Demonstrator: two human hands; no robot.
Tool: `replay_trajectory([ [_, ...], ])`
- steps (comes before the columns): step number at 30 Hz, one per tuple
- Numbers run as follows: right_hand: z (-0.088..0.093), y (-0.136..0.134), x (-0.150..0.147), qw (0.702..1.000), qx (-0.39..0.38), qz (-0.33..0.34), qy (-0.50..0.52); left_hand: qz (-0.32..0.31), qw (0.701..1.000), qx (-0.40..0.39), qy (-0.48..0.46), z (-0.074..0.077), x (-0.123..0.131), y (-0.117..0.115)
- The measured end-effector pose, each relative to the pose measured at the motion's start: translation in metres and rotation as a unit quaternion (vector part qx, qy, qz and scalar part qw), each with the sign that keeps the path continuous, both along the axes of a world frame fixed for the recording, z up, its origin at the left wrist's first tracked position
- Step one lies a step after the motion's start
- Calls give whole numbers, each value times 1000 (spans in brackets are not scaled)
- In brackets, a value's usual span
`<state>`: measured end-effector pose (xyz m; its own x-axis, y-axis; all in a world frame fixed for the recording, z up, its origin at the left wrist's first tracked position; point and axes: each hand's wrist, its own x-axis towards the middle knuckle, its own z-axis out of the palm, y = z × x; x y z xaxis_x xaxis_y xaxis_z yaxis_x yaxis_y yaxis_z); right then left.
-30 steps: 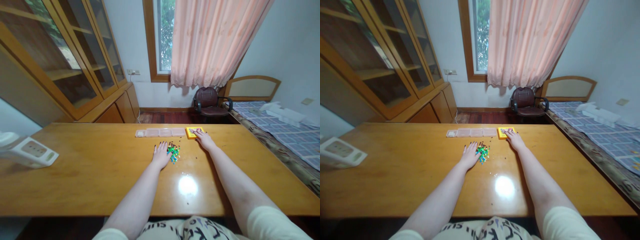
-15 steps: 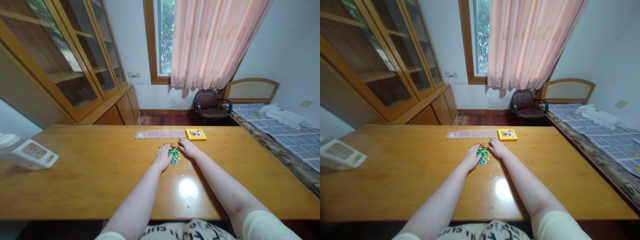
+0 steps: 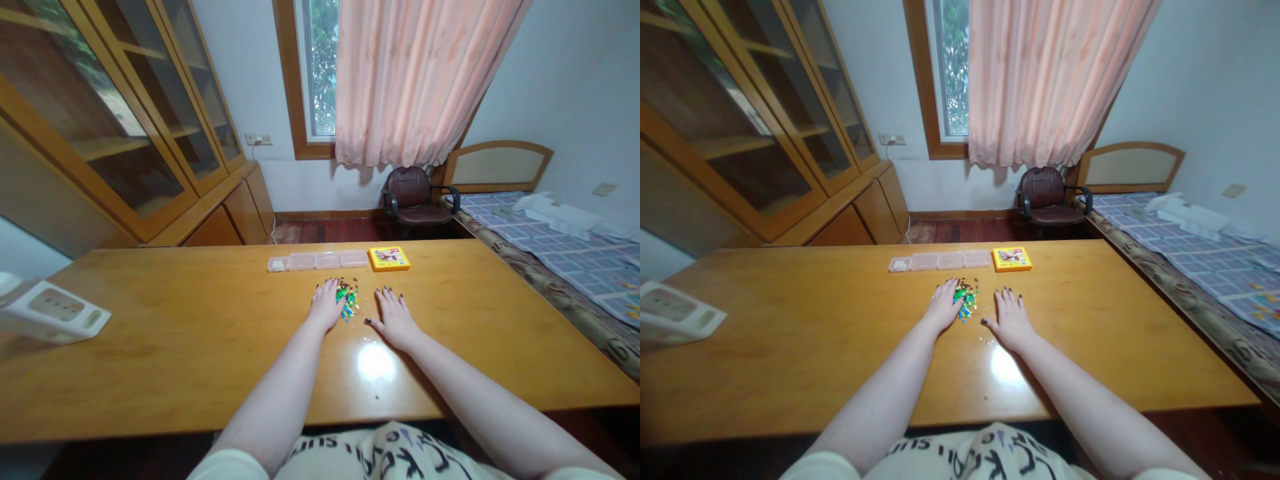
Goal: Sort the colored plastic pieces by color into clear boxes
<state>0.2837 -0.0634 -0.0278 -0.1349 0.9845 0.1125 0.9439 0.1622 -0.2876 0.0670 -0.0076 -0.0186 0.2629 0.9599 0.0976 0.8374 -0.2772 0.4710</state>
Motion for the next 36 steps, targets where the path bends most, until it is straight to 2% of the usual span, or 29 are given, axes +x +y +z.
replay_trajectory([
  [2, 2, 6, -11, 1000, -13, 16, -6, 7, 1000, 5, 11, 0, 1, 2],
  [5, 11, 31, -32, 999, -28, 25, -12, 11, 1000, 16, 17, 1, 2, 3],
  [9, 21, 62, -56, 992, -27, 124, 9, 14, 999, 31, 9, 0, 1, 4],
  [12, 20, 69, -64, 983, -13, 169, 75, 19, 999, 31, 22, 0, 1, 3],
  [15, 13, 68, -62, 963, -15, 183, 196, 11, 998, 19, 58, 0, 3, 1],
  [17, 7, 69, -57, 935, -26, 146, 322, -3, 997, 19, 80, 0, 4, 0],
  [18, 4, 71, -55, 909, -27, 110, 400, -6, 996, 20, 89, 1, 5, 0],
  [20, -1, 76, -50, 828, -11, 26, 560, -6, 995, 15, 102, 2, 7, 1],
  [22, -4, 83, -47, 738, 4, -29, 674, -10, 993, 10, 114, 5, 8, 3],
  [23, -4, 86, -46, 703, 2, -41, 710, -18, 992, 11, 121, 7, 9, 4],
  [25, -3, 90, -46, 661, -10, -50, 749, -46, 990, 12, 131, 10, 12, 5],
  [27, -3, 91, -47, 650, -16, -51, 758, -71, 989, 16, 131, 11, 14, 6],
  [31, -5, 92, -53, 652, -8, -54, 756, -105, 990, 41, 89, 8, 17, 7],
  [34, -9, 93, -65, 649, -6, -99, 754, -110, 991, 58, 53, 5, 17, 9],
  [36, -11, 93, -75, 636, -12, -129, 761, -105, 992, 63, 41, 5, 17, 9],
])
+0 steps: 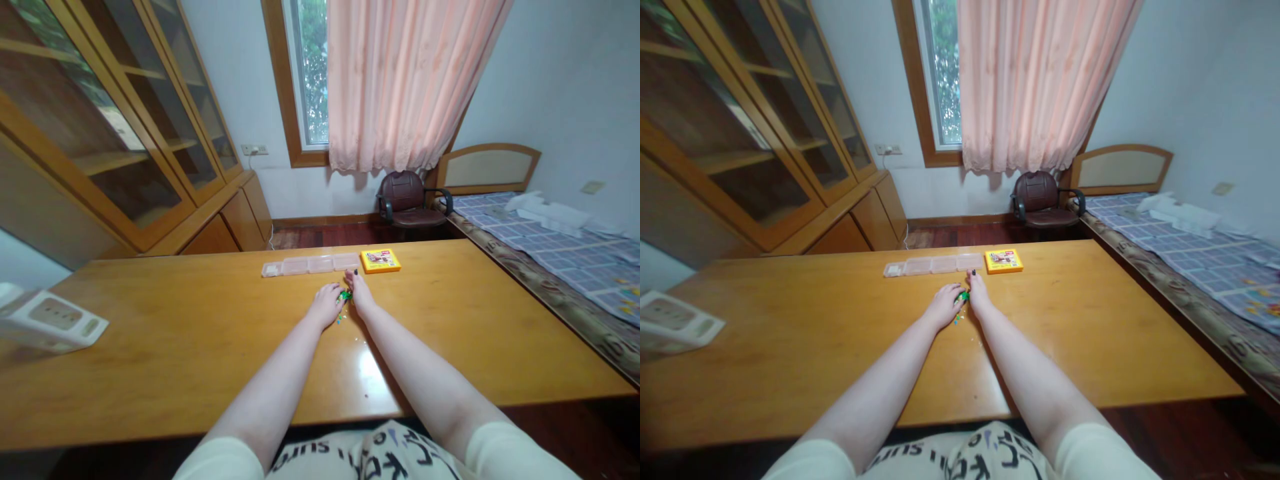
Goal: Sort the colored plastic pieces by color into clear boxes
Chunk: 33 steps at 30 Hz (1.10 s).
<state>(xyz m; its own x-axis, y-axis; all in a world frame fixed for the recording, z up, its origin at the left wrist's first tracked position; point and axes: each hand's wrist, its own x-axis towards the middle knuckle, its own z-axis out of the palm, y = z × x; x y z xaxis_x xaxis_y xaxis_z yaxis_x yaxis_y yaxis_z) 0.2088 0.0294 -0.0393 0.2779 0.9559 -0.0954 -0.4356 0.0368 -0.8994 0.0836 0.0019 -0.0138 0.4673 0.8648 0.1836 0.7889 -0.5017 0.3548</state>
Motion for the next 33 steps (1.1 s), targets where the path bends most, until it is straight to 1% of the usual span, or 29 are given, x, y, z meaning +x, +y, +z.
replay_trajectory([
  [4, -1, -5, -12, 999, -10, 22, 49, 14, 1000, 1, -4, 2, 1, -1],
  [9, 7, -14, -5, 991, -18, 58, 118, 35, 999, 11, 19, 5, 3, -6],
  [13, 14, -20, -1, 987, -21, 71, 146, 45, 997, 16, 55, 10, 5, -11],
  [18, 15, -19, 1, 987, -35, 61, 143, 52, 995, 21, 84, 16, 4, -14],
  [23, 12, -18, 2, 993, -16, 58, 103, 61, 992, 1, 113, 18, 5, -14],
  [27, 12, -19, -1, 993, -15, 58, 97, 51, 991, -12, 121, 19, 6, -15],
  [29, 13, -19, -1, 993, -16, 42, 105, 48, 992, -13, 114, 20, 5, -15],
  [33, 14, -19, 3, 993, 11, -22, 113, 47, 994, 1, 96, 26, -2, -18],
])
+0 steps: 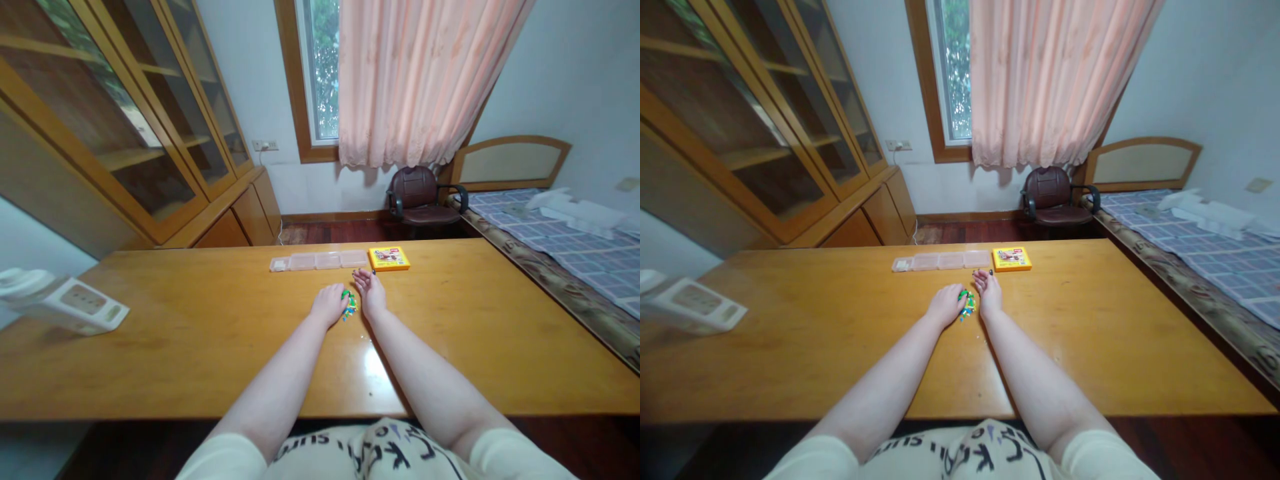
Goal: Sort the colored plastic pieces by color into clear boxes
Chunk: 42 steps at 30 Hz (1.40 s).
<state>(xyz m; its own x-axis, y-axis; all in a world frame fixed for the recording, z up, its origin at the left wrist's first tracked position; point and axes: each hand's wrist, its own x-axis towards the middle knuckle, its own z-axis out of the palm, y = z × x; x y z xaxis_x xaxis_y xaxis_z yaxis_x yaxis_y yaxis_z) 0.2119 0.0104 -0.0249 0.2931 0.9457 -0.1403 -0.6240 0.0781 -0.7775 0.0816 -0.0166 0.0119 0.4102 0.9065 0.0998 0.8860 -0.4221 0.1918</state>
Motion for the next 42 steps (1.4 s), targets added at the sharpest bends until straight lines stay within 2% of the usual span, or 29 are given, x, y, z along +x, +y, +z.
replay_trajectory([
  [4, -1, 1, 4, 1000, -2, -20, -8, 0, 1000, 21, -16, 10, -14, -6],
  [7, -2, 1, 4, 999, -14, -26, -19, 6, 999, 32, -26, 12, -27, -13],
  [9, -2, 0, 2, 999, -15, -39, -33, 29, 999, 29, -22, 8, -36, -16],
  [11, -3, -1, -2, 998, -12, -32, -46, 82, 996, 14, -12, 1, -42, -16],
  [14, -5, -3, -12, 998, -3, 43, -50, 131, 991, -31, 2, -11, -45, -13],
  [16, -6, -4, -19, 994, -5, 102, -43, 100, 994, -53, -2, -15, -42, -9],
  [18, -7, -5, -21, 992, -8, 124, -31, 37, 997, -64, -18, -15, -35, -5],
  [21, -7, -2, -15, 998, -4, 64, -17, -56, 995, -77, -38, -11, -23, -5],
  [23, -6, 1, -7, 1000, -10, 0, -9, -81, 993, -80, -37, -8, -16, -6],
  [26, -6, 5, 2, 998, -33, -49, 11, -76, 994, -70, -36, -9, -8, -10],
  [33, -7, 8, -2, 998, -36, -45, -26, -95, 993, -22, -71, -10, -4, -16],
  [39, -5, 7, 1, 999, -40, -27, -9, -23, 999, -8, -45, -4, -2, -7],
  [42, -3, 5, 3, 999, -33, -18, -3, -22, 1000, -7, -1, -3, 2, 0],
])
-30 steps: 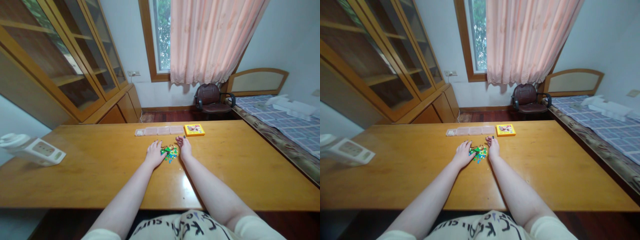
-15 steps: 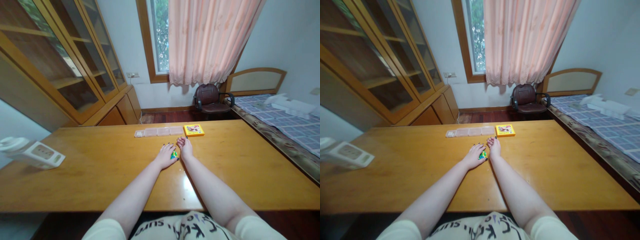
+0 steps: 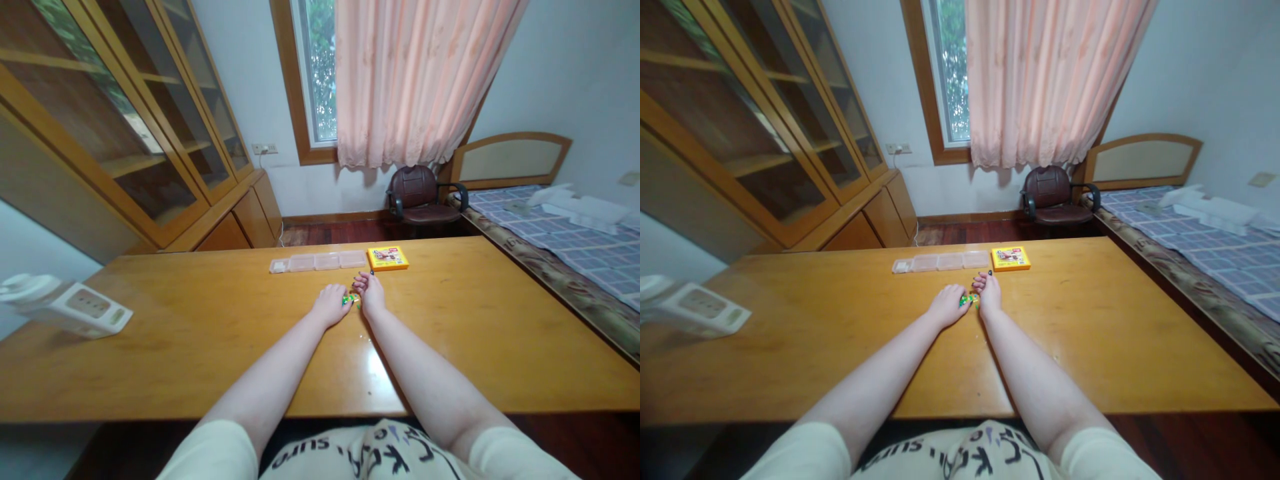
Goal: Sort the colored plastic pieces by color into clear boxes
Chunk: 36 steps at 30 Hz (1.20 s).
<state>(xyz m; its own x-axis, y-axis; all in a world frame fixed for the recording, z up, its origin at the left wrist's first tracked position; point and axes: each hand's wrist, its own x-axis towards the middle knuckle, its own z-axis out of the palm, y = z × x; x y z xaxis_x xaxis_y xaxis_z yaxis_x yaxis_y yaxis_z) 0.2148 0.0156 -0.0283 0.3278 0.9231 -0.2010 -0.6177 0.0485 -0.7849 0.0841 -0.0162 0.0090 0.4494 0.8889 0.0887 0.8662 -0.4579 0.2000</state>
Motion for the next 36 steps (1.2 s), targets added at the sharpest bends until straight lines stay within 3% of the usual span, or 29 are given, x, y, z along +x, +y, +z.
replay_trajectory([
  [7, 5, -3, 1, 999, -10, -10, 32, 8, 999, 10, 37, 2, 1, 9],
  [15, 0, -4, -3, 999, 23, -26, -24, -36, 997, 42, -52, 2, -41, -10],
  [18, -3, -3, -7, 995, 30, -29, -85, -11, 997, 34, -67, -5, -54, -19],
  [22, -8, -8, -14, 983, 62, 65, -161, 62, 997, -15, -47, -12, -54, -19],
  [26, -4, -15, -20, 974, 68, 170, -131, 48, 997, -36, -48, -12, -37, -10],
  [32, 6, -9, -10, 998, 16, 29, -52, -57, 995, -41, -69, -6, -14, 2],
  [36, 9, -2, 3, 997, -48, 20, 48, -97, 992, -44, -61, -6, -4, 2],
])
